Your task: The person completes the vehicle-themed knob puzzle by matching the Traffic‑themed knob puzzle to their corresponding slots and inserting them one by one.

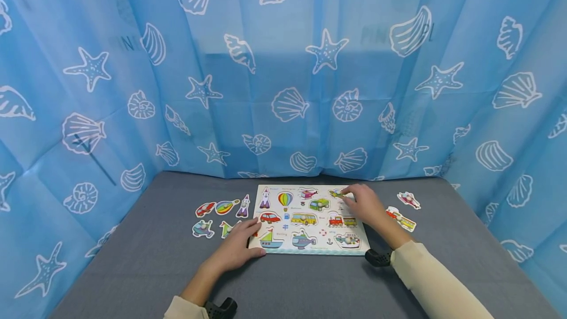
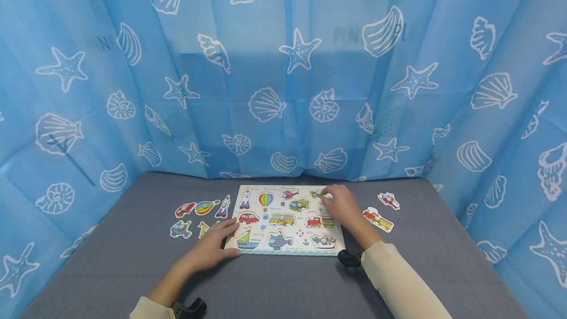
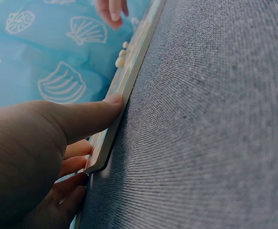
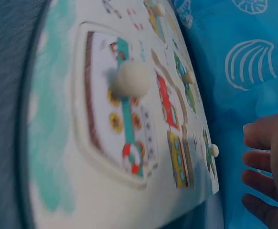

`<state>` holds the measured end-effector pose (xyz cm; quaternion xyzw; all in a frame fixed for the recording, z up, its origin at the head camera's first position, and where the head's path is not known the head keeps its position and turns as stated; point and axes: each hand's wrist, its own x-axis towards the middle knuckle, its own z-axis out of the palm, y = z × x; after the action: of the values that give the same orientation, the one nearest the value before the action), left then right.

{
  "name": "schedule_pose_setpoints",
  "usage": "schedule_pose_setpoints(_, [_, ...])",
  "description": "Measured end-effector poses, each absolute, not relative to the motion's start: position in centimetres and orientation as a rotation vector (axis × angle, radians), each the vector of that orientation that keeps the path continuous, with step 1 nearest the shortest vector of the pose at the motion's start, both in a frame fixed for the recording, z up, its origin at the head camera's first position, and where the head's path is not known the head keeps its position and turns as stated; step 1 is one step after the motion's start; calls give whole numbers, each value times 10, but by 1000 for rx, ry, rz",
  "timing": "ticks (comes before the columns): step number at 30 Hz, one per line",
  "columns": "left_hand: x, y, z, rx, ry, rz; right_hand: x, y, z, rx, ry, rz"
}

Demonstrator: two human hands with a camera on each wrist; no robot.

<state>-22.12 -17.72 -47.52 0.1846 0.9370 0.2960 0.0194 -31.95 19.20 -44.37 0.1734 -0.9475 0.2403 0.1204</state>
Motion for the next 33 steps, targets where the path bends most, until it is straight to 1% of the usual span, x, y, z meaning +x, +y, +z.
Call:
schedule_pose_setpoints(10, [-221,-177,-475,585,2911,920,-302,210,-443,564,-2711,551])
schedule_pose_setpoints(18, [-220,-178,-474,590,2907,931,-290,223,-452,569,-2620,581])
schedule_pose_setpoints(33, [-220,-178,-474,621,2902,944,-271,245,-463,436,-2699,526])
